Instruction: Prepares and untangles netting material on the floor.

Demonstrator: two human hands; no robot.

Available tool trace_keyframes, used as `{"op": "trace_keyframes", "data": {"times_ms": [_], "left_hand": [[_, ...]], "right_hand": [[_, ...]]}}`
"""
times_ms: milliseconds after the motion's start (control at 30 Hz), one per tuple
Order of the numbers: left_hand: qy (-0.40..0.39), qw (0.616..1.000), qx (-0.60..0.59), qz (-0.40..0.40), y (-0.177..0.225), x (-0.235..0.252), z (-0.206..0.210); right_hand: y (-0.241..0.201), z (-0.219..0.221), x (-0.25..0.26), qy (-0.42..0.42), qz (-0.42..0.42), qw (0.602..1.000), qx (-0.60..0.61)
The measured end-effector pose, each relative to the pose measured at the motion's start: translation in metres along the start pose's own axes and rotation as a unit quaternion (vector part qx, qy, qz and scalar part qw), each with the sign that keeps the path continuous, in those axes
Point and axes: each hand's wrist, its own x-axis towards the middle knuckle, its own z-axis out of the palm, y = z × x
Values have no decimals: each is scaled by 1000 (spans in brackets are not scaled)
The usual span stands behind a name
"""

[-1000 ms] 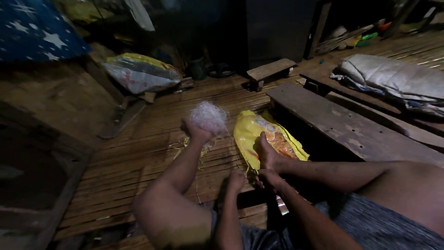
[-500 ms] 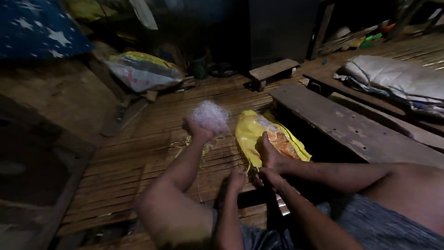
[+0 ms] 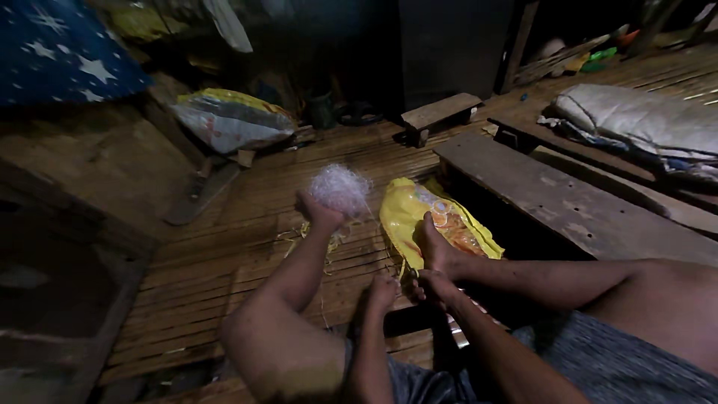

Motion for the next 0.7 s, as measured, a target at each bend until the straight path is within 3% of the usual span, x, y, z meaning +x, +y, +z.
{"op": "trace_keyframes", "data": {"times_ms": [267, 433, 700], "left_hand": [[-7, 999, 28, -13, 9, -6, -1], [13, 1000, 22, 7, -10, 9, -3], [35, 998, 38, -22, 37, -39, -1]], "right_hand": [[1, 2, 3, 10, -1, 1000, 14], [-2, 0, -2, 4, -12, 1000, 14], [0, 2, 2, 18, -4, 1000, 25]]}}
